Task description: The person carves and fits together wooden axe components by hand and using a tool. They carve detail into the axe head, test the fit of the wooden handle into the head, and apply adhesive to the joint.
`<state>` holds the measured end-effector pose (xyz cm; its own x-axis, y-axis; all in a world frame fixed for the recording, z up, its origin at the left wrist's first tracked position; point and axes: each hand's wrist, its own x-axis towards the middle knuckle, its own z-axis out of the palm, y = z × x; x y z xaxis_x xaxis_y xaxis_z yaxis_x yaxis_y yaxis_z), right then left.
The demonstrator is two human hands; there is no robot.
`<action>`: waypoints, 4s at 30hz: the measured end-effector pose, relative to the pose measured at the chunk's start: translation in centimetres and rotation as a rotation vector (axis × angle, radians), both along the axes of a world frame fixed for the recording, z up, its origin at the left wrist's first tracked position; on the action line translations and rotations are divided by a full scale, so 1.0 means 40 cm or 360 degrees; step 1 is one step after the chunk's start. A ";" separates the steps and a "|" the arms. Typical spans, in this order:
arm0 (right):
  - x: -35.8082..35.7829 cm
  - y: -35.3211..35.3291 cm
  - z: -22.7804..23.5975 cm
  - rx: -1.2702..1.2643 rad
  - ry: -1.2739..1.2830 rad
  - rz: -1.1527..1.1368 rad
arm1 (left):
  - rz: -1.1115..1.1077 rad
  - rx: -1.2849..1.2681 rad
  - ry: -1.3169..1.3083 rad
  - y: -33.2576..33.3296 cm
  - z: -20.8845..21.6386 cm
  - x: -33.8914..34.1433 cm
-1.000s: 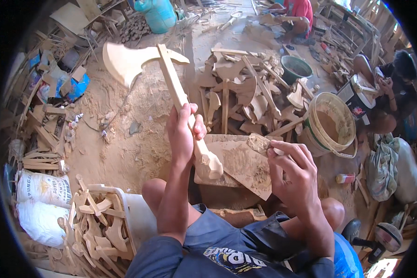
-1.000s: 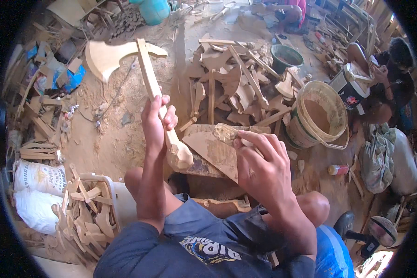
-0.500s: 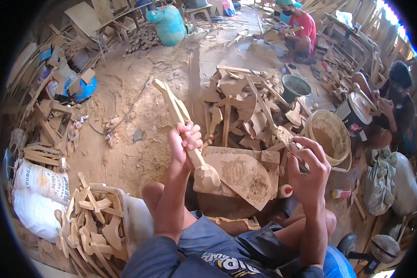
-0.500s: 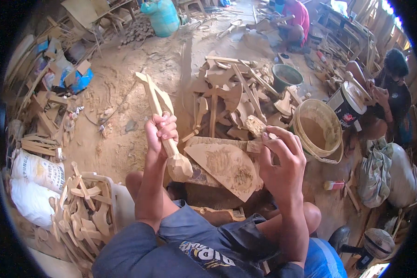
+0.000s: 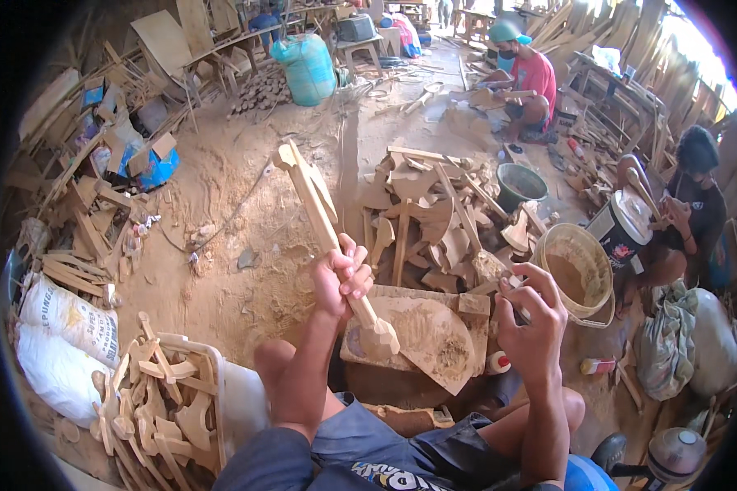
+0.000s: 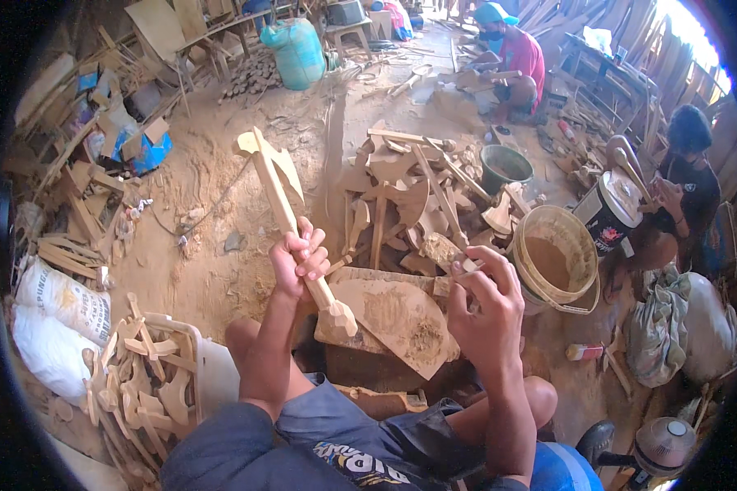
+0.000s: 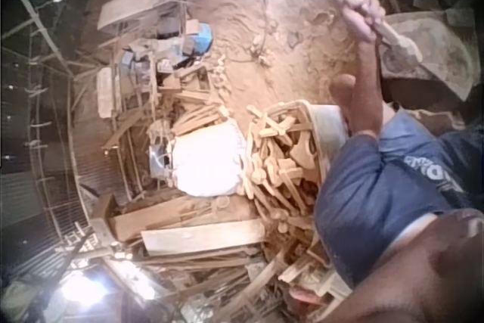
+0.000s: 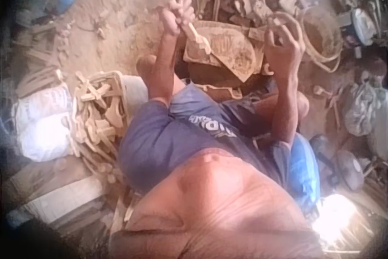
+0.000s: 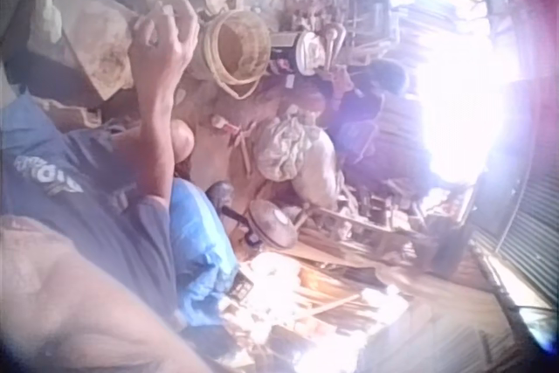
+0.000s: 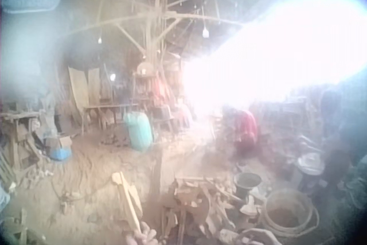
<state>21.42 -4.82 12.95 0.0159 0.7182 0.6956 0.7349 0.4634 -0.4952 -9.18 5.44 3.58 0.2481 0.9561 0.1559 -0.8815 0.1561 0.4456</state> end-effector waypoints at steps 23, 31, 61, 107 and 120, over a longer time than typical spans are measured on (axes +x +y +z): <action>-0.099 -0.005 -0.174 -0.0397 -0.0271 0.1098 | -0.0277 0.0206 -0.0080 -0.031 0.001 0.022; -0.106 -0.025 -0.131 -0.0385 -0.0582 0.0963 | -0.0258 0.0173 0.0074 -0.035 0.003 0.007; -0.126 -0.051 -0.104 -0.0653 -0.0641 0.0726 | 0.0231 0.0254 0.0686 -0.053 0.036 0.042; 0.169 -0.028 0.081 0.0017 0.0398 -0.0369 | 0.0522 0.1471 0.3294 0.080 -0.159 0.201; 0.292 -0.056 0.025 0.0200 0.0098 -0.0132 | 0.1843 0.1148 0.2488 -0.233 0.220 0.217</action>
<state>33.09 -7.04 13.95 0.1173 0.6200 0.7757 0.7432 0.4633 -0.4827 -0.51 -3.87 12.37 -0.0235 0.6104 0.7918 0.6742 -0.5751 0.4634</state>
